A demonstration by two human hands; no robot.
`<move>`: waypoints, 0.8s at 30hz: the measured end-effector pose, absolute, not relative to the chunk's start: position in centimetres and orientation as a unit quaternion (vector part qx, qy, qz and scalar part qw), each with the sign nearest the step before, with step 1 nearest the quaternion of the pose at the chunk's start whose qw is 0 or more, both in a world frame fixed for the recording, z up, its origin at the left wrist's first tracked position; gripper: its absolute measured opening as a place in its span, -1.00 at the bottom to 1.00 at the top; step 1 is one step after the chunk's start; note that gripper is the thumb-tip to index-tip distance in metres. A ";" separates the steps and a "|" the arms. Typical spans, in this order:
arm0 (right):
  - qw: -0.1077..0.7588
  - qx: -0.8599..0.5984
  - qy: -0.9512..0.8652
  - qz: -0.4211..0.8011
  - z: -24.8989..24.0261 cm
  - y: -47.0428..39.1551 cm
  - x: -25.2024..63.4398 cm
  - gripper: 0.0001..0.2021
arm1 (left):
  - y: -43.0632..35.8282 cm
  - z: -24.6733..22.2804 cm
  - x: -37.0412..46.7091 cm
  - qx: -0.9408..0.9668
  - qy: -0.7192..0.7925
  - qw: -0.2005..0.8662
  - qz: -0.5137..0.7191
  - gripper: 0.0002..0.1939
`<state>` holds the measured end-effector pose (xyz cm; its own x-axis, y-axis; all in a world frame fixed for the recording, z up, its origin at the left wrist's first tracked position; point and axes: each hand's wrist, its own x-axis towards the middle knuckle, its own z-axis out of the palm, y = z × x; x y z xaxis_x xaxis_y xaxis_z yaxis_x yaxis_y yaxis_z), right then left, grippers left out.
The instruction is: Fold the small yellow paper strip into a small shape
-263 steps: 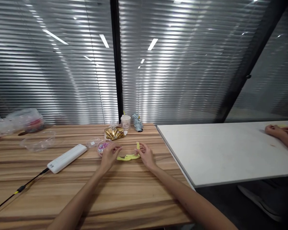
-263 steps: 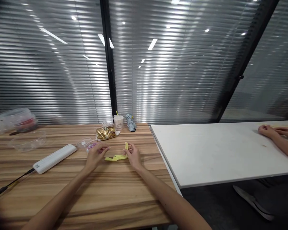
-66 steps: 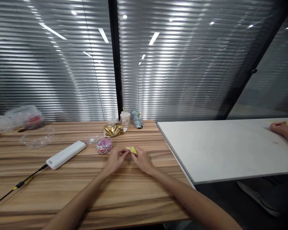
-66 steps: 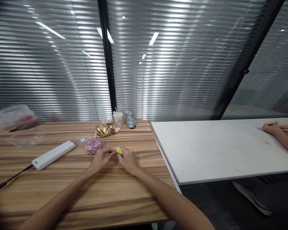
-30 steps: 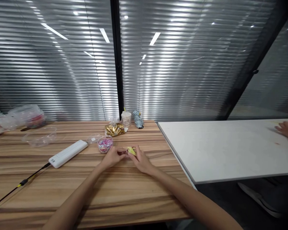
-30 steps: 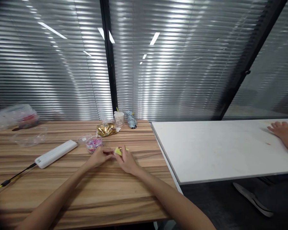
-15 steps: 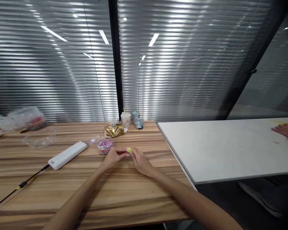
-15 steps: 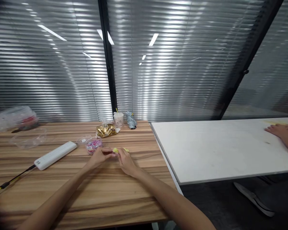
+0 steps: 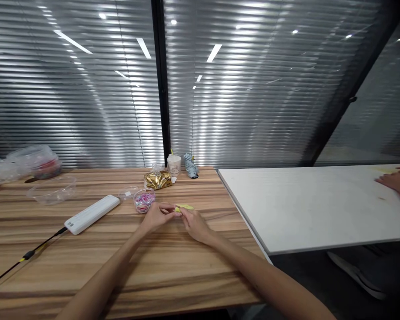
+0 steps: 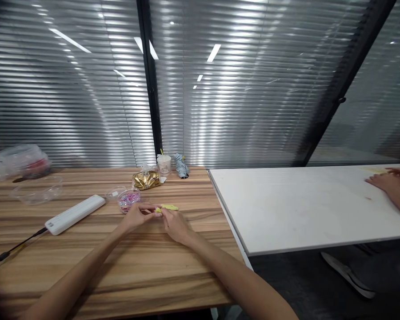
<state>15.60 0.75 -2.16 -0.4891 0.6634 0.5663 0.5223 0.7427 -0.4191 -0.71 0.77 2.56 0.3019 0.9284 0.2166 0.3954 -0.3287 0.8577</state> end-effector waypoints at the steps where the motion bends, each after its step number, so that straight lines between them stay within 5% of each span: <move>1: 0.361 -0.348 -0.860 0.089 -2.2 0.8 15.6 -0.65 | 0.7 2.6 -0.7 0.729 0.460 0.346 0.371 -0.69; 14: 0.275 -0.305 -0.910 -0.060 -1.4 0.7 16.1 -0.81 | 0.6 2.8 -1.7 0.834 0.490 0.115 0.225 -0.72; 24: 0.301 -0.263 -0.913 -0.079 -1.8 0.7 16.3 -0.84 | 0.4 2.9 -1.4 0.834 0.455 0.212 0.227 -0.71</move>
